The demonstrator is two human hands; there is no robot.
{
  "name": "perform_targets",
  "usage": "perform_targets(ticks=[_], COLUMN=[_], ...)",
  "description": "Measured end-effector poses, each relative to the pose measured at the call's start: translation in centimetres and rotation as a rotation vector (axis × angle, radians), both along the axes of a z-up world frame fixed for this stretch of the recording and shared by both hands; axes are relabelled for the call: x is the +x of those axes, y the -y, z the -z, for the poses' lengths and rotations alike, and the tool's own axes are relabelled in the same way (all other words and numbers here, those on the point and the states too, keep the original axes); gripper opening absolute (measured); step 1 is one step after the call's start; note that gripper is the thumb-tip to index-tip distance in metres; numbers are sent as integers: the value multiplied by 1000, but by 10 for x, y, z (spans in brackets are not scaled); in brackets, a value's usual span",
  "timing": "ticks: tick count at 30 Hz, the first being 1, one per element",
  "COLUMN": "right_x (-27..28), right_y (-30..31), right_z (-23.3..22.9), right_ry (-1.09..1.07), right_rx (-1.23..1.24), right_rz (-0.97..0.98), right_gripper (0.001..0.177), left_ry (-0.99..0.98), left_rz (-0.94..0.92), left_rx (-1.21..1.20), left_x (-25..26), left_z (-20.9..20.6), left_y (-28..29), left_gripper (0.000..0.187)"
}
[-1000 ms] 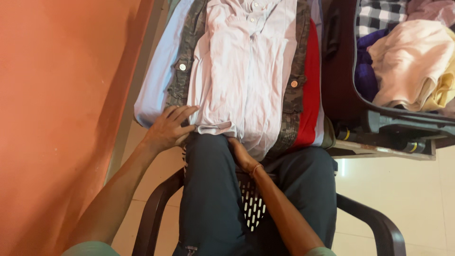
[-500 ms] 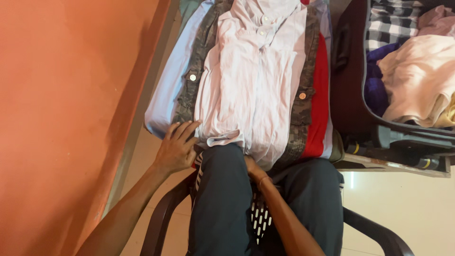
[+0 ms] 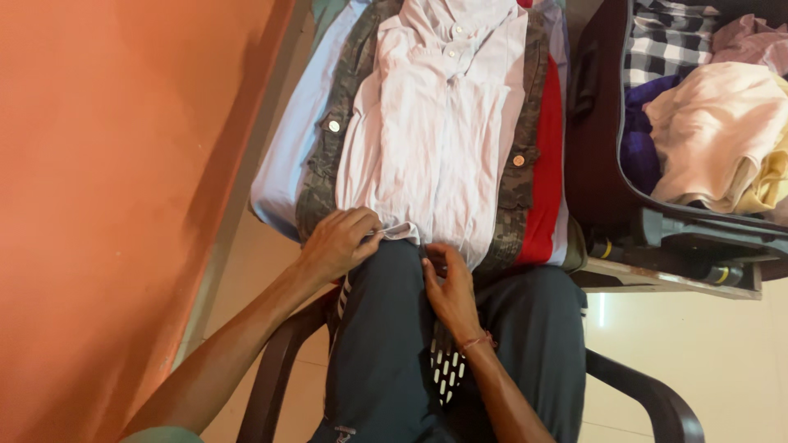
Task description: The person takes various clothes out of a suitcase and places them on a flat surface, then picks up a button-down shirt and fastens its buttons by hand.
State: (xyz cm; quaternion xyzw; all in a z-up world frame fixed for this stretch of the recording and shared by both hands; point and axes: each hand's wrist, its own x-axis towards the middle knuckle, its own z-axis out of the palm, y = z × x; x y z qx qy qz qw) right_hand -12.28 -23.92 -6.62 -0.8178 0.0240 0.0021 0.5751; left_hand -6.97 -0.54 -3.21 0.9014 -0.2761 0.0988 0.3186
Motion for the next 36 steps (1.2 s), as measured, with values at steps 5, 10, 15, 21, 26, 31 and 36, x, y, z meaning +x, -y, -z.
perform_targets(ticks=[5,10,15,21,26,31,36], right_x=[-2,-6,-8,-9,-3,-2,1], right_y=[-1,-3,-5,-10,-10,-12,-15], right_z=[-1,-6,-4,3,11,16,11], right_ry=[128,188,147,171,108,168,62], right_rx=[21,-43,-44,19,44,20,4], right_rz=[1,-14,-45,-92,-91,-73,-77], right_gripper=[30,28,29,27,25,24,26], left_ry=[40,-90,239,296,195,50,-163], left_rz=[-71,-374,-596,-744,-840,-845,-696], left_rx=[-73,-514,-652,-549,-453,-343,-186], left_x=[-8,-26,-18,59,156,241,288], left_z=[15,-7,-57,-57,-29,-5,32], left_y=[-18,-47,-106,-229,-286,-281,-225], left_gripper=[19,24,23,16,21,26,31])
